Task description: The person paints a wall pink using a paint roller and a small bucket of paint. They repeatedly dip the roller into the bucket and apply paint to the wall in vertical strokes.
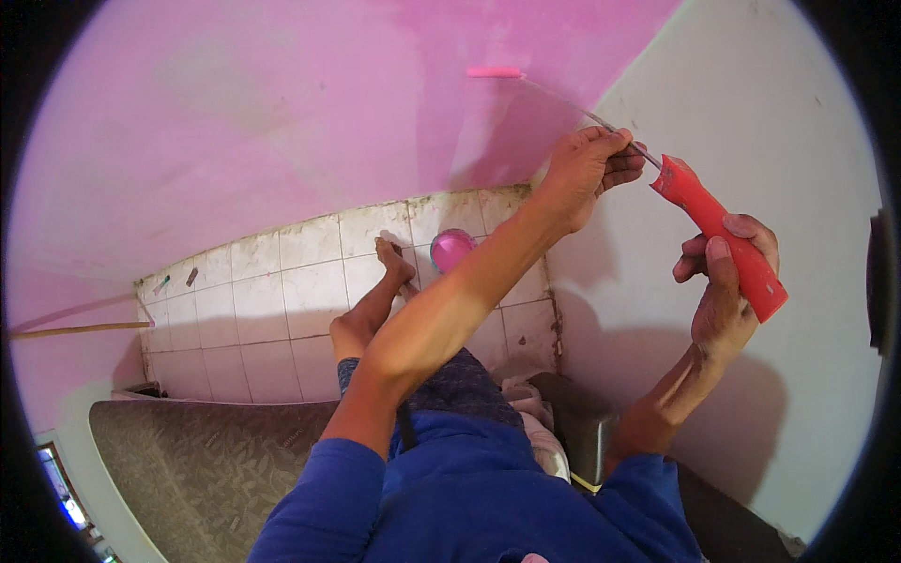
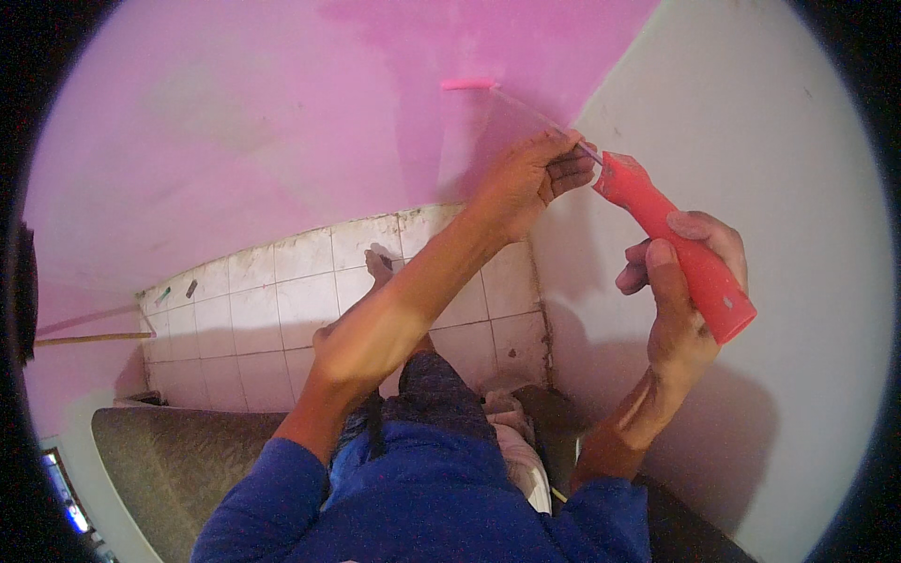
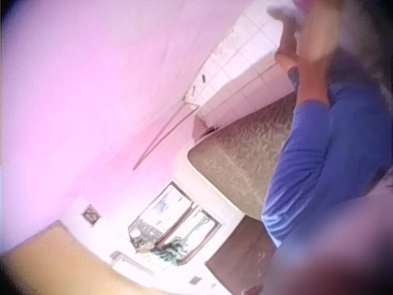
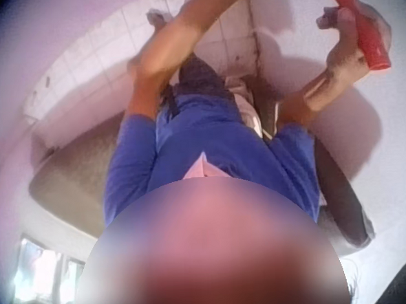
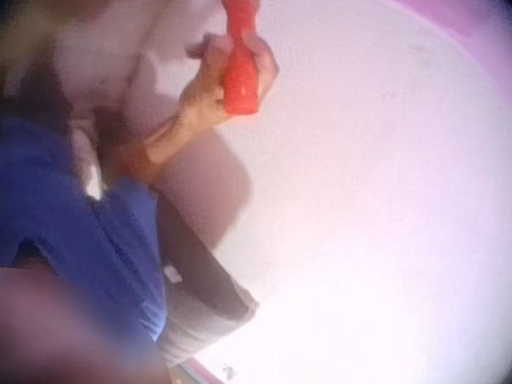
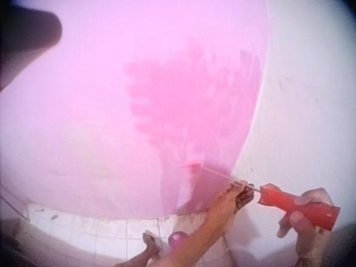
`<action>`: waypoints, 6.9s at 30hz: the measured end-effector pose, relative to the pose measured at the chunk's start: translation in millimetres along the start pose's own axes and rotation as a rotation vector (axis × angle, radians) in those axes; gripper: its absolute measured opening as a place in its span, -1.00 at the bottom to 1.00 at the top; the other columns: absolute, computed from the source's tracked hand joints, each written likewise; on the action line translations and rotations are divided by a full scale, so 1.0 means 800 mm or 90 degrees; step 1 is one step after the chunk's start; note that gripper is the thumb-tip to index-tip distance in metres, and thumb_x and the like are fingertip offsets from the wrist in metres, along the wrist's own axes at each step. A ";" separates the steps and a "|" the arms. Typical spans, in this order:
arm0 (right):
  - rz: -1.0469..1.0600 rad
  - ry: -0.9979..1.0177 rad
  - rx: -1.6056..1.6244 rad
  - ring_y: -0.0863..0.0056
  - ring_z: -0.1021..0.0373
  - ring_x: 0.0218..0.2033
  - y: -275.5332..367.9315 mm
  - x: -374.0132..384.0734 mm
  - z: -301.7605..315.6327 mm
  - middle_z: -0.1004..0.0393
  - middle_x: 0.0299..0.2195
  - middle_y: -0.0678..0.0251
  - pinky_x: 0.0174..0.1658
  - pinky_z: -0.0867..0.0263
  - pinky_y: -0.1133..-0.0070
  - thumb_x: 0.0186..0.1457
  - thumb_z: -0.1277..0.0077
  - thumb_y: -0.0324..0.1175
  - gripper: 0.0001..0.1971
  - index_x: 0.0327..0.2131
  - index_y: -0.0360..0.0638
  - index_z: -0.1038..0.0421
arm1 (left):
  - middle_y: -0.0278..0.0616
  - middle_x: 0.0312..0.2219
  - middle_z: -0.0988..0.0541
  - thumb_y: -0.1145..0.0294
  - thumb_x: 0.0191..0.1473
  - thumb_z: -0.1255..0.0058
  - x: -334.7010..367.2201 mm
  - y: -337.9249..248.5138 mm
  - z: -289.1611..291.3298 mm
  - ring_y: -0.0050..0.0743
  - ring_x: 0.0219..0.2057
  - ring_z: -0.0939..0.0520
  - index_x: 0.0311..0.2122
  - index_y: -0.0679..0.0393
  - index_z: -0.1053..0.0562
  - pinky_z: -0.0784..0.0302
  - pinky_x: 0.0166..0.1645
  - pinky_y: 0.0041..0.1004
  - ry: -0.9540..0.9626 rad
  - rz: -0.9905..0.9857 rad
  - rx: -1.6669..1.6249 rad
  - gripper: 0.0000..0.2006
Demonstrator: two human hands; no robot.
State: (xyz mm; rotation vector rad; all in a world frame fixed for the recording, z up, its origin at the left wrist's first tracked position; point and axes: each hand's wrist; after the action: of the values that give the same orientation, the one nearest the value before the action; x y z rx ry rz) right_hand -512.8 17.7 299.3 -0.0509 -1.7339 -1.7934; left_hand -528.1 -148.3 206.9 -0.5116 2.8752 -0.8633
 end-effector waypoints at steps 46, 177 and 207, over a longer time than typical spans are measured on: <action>-0.160 0.171 0.000 0.63 -0.40 -0.54 -0.155 -0.013 -0.048 -0.43 -0.49 0.36 -0.47 -0.33 0.69 -0.03 0.02 -0.62 -0.75 -0.21 -0.21 -0.36 | -0.28 -0.47 -0.50 0.35 0.12 0.09 0.039 0.061 0.152 -0.45 -0.41 -0.53 -0.36 0.16 -0.43 -0.50 -0.25 -0.47 -0.231 0.108 0.041 -0.87; -0.842 0.229 0.063 0.72 -0.16 -0.74 -0.540 -0.200 -0.148 -0.28 -0.64 0.46 -0.71 -0.07 0.75 0.08 -0.02 -0.32 -0.79 -0.22 -0.14 -0.34 | 0.01 0.04 -0.29 0.20 0.15 0.17 -0.774 -0.025 0.313 0.03 0.08 -0.27 0.11 0.17 -0.21 -0.13 0.13 -0.09 -0.734 0.263 1.329 -0.55; -0.650 0.159 0.106 0.76 -0.12 -0.77 -0.112 -0.156 -0.041 -0.31 -0.61 0.47 -0.73 -0.02 0.75 0.09 -0.01 -0.32 -0.68 -0.08 -0.19 -0.33 | 0.00 -0.03 -0.36 0.23 0.14 0.11 -0.791 -0.015 0.317 0.02 0.00 -0.34 0.06 0.19 -0.25 -0.21 0.07 -0.12 -0.718 0.049 1.371 -0.58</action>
State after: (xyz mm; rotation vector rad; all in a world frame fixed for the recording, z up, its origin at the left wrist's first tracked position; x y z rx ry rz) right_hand -441.5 32.7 160.2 1.2710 -1.8390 -2.1435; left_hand 116.4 -71.6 -1.3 -0.2656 0.1797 -1.8908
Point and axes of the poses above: each hand's wrist, its own x-axis towards the middle knuckle, its own z-axis out of the back of the hand, y = z × x
